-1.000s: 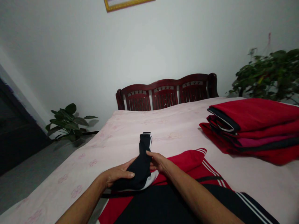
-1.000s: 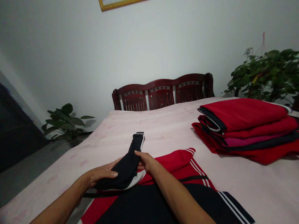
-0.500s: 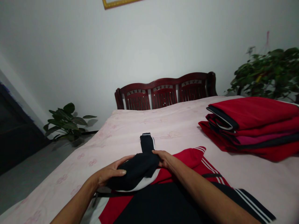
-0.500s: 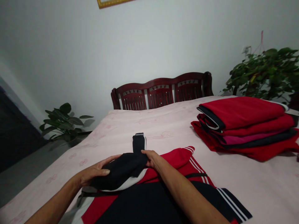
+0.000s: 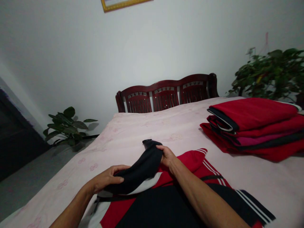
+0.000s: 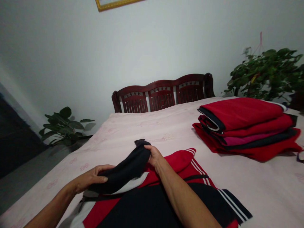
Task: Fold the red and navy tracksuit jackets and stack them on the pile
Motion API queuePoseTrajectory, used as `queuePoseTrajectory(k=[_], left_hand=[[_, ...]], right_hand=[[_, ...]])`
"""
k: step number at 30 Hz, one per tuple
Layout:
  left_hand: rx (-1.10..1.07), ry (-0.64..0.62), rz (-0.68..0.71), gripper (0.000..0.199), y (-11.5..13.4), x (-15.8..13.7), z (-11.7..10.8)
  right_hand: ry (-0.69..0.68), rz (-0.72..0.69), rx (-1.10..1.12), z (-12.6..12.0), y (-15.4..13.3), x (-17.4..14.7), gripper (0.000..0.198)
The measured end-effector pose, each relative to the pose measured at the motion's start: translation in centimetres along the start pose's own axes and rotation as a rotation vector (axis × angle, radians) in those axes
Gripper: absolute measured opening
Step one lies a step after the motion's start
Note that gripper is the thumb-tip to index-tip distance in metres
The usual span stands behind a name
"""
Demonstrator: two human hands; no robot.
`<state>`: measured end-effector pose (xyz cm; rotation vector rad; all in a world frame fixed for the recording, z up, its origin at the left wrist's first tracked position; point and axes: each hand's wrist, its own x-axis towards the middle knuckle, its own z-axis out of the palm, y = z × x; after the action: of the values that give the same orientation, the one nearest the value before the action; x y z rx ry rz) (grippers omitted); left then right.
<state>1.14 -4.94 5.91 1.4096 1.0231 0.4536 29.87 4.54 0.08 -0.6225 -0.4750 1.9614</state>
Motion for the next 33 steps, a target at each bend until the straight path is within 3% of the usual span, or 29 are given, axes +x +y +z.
queuePoseTrajectory(k=[4, 7, 11, 14, 16, 20, 23, 25, 28, 31, 33], left_hand=[[-0.047, -0.022, 0.09, 0.066, 0.0, -0.1, -1.1], [-0.062, -0.089, 0.08, 0.07, 0.2, -0.2, -1.5], [-0.028, -0.05, -0.052, 0.065, -1.1, -0.1, -1.4], [0.014, 0.033, -0.107, 0.056, -2.6, 0.1, -1.1], [0.017, 0.076, -0.092, 0.058, -3.0, 0.2, -1.0], [0.039, 0.211, 0.036, 0.06, -1.6, 0.4, -0.8], [0.054, 0.24, 0.057, 0.062, -0.7, 0.8, -0.9], [0.133, 0.274, 0.038, 0.061, -1.2, 1.5, -1.1], [0.363, 0.353, -0.019, 0.05, -3.5, 2.5, -1.6], [0.493, 0.335, -0.081, 0.042, -5.8, 2.9, -1.7], [0.485, 0.303, -0.086, 0.042, -6.5, 2.7, -1.7]], right_hand=[[-0.069, -0.3, 0.195, 0.3, -2.6, -3.7, 0.032], [-0.133, -0.45, 0.284, -0.8, -2.2, -6.9, 0.032], [-0.02, -0.256, 0.174, -3.2, 0.3, -8.6, 0.038], [0.115, -0.118, 0.117, -4.0, 0.8, -8.2, 0.018], [0.142, -0.121, 0.125, -3.6, -0.3, -8.1, 0.005], [0.092, -0.433, 0.218, -2.0, -3.9, -10.0, 0.032], [0.074, -0.611, 0.234, -2.1, -4.4, -12.7, 0.049], [0.085, -0.569, 0.25, -3.0, -2.9, -14.2, 0.047], [0.132, -0.313, 0.278, -5.1, 0.3, -15.0, 0.029], [0.285, -0.05, 0.236, -6.5, 2.1, -14.1, 0.027], [0.405, 0.011, 0.177, -6.9, 1.8, -13.1, 0.024]])
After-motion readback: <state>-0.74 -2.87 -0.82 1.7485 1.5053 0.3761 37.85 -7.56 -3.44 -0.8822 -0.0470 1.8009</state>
